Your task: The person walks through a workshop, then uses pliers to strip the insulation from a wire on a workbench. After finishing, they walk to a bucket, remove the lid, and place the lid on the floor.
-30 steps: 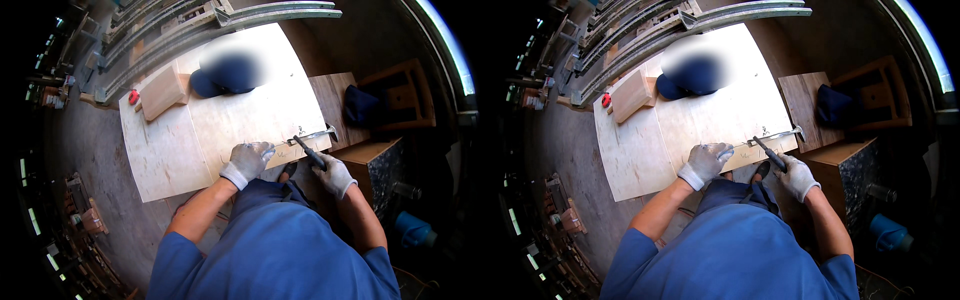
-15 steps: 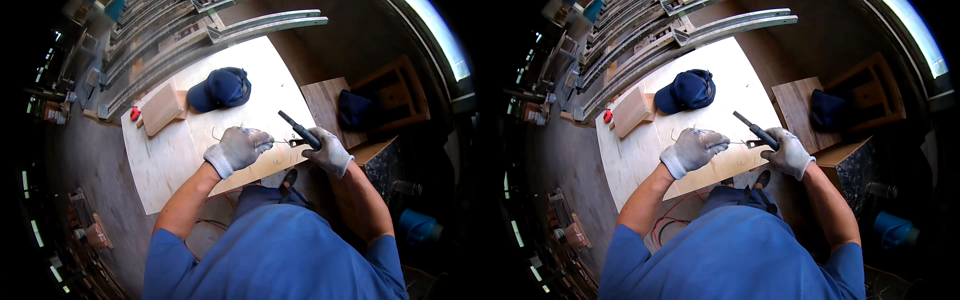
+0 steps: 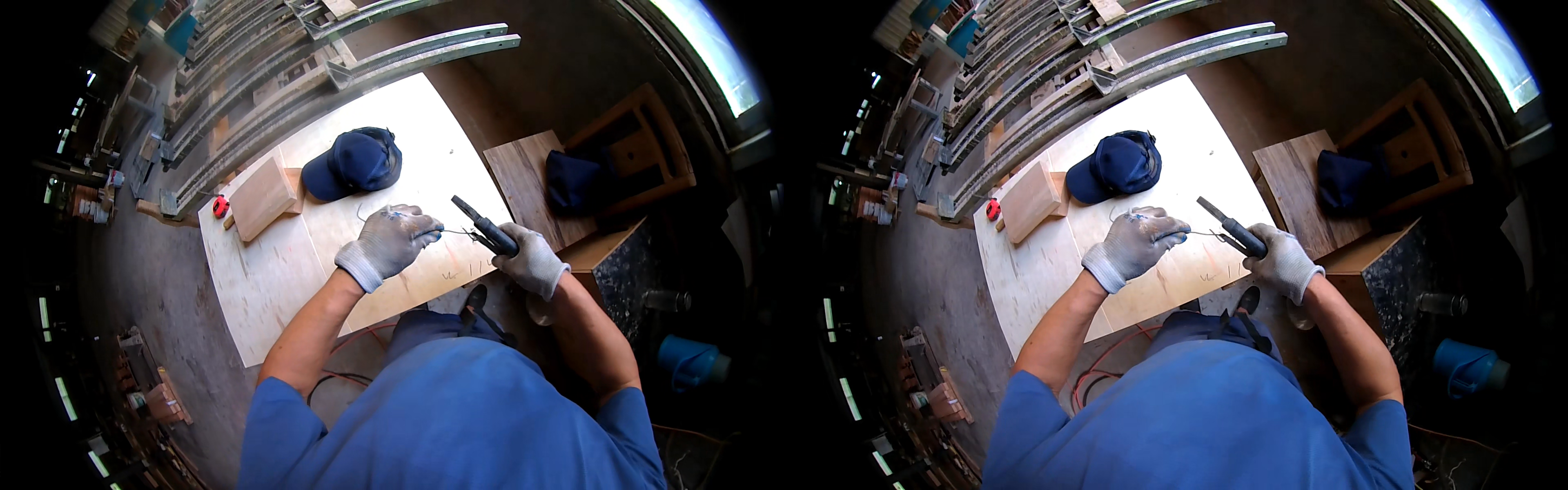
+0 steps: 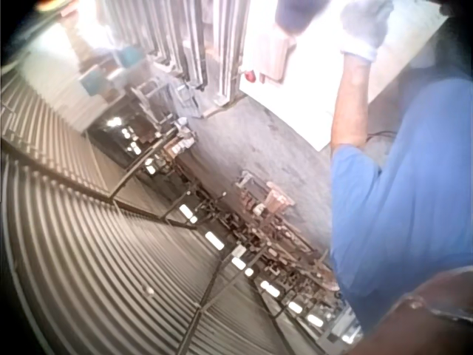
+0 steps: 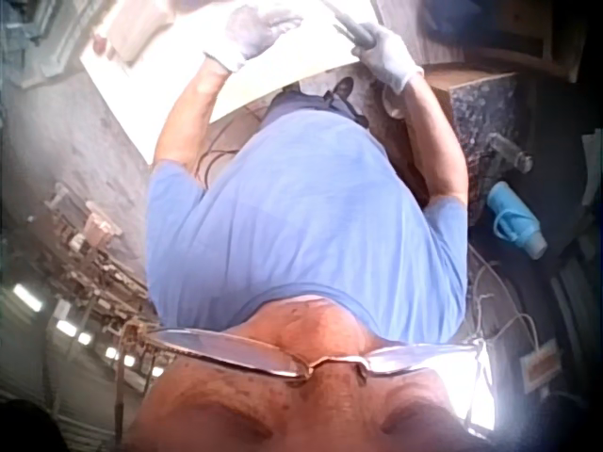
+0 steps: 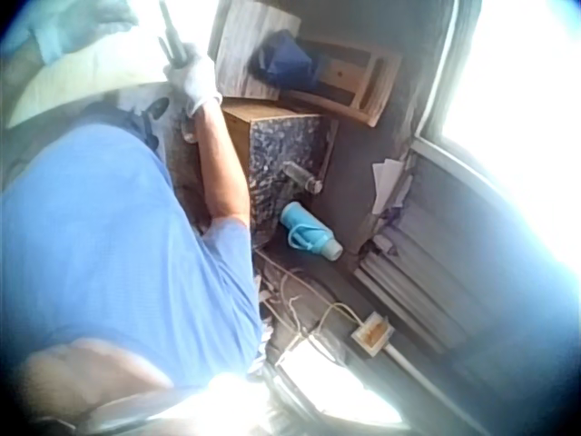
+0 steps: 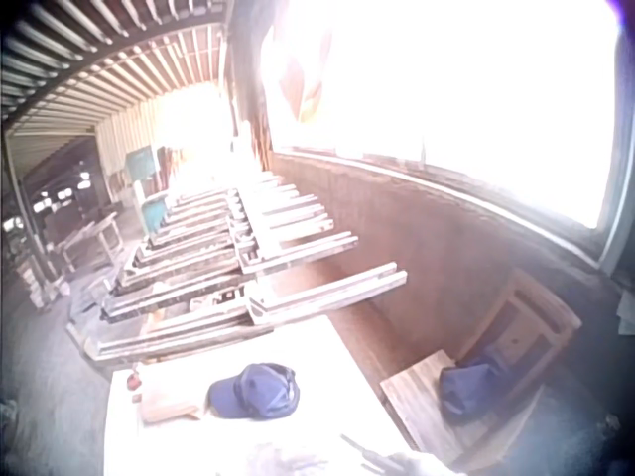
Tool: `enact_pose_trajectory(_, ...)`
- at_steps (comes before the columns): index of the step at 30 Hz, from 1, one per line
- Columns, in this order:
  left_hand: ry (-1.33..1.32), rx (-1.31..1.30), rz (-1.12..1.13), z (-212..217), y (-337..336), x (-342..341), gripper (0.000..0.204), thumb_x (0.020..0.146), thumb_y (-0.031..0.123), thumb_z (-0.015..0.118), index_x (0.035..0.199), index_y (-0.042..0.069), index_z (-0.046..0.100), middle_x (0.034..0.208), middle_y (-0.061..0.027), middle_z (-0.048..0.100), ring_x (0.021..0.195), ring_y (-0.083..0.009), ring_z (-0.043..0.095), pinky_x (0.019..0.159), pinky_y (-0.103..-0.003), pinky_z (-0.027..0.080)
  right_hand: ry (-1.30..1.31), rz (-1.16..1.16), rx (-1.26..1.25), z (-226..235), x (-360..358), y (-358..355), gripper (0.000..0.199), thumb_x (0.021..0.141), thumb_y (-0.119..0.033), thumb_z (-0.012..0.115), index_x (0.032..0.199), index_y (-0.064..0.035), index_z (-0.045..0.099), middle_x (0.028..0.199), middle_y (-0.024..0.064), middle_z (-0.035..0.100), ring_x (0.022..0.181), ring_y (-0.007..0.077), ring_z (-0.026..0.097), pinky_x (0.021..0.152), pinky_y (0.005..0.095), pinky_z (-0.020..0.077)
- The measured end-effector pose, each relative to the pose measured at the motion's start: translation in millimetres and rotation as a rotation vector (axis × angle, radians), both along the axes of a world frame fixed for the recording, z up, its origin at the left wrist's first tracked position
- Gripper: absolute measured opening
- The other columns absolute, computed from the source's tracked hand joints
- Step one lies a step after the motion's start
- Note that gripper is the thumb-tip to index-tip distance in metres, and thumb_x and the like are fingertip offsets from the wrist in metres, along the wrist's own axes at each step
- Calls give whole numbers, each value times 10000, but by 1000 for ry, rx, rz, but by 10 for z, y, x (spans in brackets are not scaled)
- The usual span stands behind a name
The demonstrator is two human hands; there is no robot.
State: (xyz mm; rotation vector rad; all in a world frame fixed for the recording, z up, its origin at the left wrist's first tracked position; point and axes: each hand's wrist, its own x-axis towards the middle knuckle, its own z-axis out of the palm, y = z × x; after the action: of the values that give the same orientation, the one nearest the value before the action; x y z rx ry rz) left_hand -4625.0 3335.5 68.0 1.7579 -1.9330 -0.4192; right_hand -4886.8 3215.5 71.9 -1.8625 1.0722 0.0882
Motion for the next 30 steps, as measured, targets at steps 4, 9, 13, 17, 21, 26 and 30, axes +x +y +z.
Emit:
enact_pose_trajectory(4,-190,-84,35,-73,-38,24,143,910,149,718,1036,137,784,911,-99,709,863,-290,682,796,-437,546,-121,-130,-102,-260,24,111,386,815,-93,748,1189,-20,683,971,203,715,942,306,715,879,401,553)
enact_pose_trajectory(9,-210,-52,88,-281,-55,57,168,914,141,689,1064,129,763,977,-119,712,921,-315,685,857,-445,542,-134,-209,-106,-524,173,293,380,812,-132,743,1171,-21,685,923,196,716,875,318,719,825,401,563)
enact_pose_trajectory(13,-98,106,78,-277,-80,-55,178,957,203,666,1094,132,755,981,-109,716,941,-325,696,873,-439,552,-106,-259,-41,-673,258,393,376,815,-151,752,1158,-18,673,949,193,714,883,318,709,819,402,555)
enact_pose_trajectory(17,-115,112,79,-263,-112,23,161,954,244,689,1053,148,771,959,-92,710,925,-313,692,865,-434,540,-171,-264,-18,-814,243,407,401,858,-189,779,1191,-5,651,999,181,714,901,305,694,839,400,547)
enact_pose_trajectory(21,-159,-26,-20,-143,-176,215,132,938,260,713,993,165,784,905,-69,689,917,-280,672,870,-423,497,-184,-165,82,-581,206,310,411,933,-220,775,1247,4,636,1006,182,712,902,285,686,851,398,547)
enact_pose_trajectory(26,-234,-7,-151,47,-251,301,93,914,251,747,971,188,785,878,-46,671,940,-263,651,910,-417,466,-80,-34,182,-450,-3,169,401,961,-189,750,1309,-9,665,1008,145,735,958,229,686,913,356,542)
enact_pose_trajectory(30,-238,8,-206,178,-271,262,81,903,234,766,970,193,787,868,-36,665,955,-257,635,945,-412,458,-57,100,225,-283,-117,45,396,960,-150,738,1328,-23,663,1016,142,741,947,196,688,901,342,546)
